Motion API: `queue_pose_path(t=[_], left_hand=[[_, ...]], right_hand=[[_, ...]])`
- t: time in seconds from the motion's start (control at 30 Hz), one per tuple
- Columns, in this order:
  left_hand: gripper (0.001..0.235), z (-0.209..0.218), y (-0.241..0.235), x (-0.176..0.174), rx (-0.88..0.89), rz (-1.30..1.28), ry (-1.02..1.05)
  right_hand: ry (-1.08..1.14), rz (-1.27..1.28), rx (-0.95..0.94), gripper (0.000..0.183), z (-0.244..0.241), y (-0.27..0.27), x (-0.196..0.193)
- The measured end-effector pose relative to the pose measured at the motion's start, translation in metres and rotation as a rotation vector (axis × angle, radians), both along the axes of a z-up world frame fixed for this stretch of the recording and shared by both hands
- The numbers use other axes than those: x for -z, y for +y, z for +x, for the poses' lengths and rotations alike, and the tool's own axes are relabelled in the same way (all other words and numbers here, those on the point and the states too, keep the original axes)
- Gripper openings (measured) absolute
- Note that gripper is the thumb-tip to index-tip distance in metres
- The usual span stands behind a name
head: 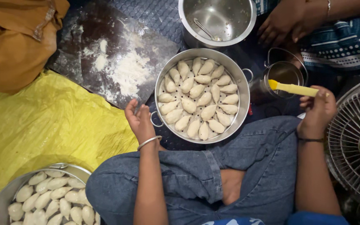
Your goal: The person applies liquid to dumplings in a metal steamer tray using a small brush, then moves the tray to reach another tray underneath.
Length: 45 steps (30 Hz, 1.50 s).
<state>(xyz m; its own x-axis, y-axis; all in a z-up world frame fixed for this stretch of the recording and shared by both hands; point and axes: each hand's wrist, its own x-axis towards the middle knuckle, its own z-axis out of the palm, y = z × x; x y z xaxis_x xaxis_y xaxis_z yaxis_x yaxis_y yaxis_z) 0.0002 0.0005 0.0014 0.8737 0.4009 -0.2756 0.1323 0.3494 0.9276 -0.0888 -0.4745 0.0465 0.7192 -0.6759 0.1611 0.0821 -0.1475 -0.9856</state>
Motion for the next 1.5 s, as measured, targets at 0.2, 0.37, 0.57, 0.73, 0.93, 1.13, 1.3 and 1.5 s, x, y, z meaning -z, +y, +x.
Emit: queue_pose_path(t=[0.2, 0.37, 0.57, 0.73, 0.93, 1.13, 1.3, 1.5], left_hand=[[0.047, 0.0, -0.001, -0.001, 0.008, -0.027, -0.01], [0.047, 0.001, 0.0, 0.001, 0.005, -0.025, -0.028], [0.047, -0.001, 0.001, 0.004, 0.023, -0.015, -0.042], [0.045, -0.001, 0.001, 0.007, 0.031, 0.012, -0.037], [0.046, 0.0, 0.001, 0.007, 0.024, -0.011, -0.029], [0.044, 0.0, 0.002, 0.008, 0.002, -0.039, -0.014], [0.045, 0.003, 0.001, 0.007, -0.005, -0.066, -0.04], [0.044, 0.001, 0.002, 0.002, -0.008, -0.052, -0.039]], right_hand=[[0.002, 0.26, -0.003, 0.03, -0.004, -0.01, 0.007], [0.014, 0.38, 0.023, 0.032, -0.006, -0.013, 0.004], [-0.01, 0.007, 0.297, 0.027, -0.011, -0.016, 0.011], [-0.084, 0.032, 0.347, 0.024, -0.021, -0.026, 0.014], [-0.065, 0.263, 0.423, 0.017, -0.029, -0.042, 0.016], [-0.042, 0.169, 0.402, 0.021, -0.032, -0.067, 0.046], [-0.158, 0.482, 0.19, 0.025, -0.039, -0.091, 0.052], [-0.133, 0.573, -0.088, 0.03, -0.026, -0.044, 0.019]])
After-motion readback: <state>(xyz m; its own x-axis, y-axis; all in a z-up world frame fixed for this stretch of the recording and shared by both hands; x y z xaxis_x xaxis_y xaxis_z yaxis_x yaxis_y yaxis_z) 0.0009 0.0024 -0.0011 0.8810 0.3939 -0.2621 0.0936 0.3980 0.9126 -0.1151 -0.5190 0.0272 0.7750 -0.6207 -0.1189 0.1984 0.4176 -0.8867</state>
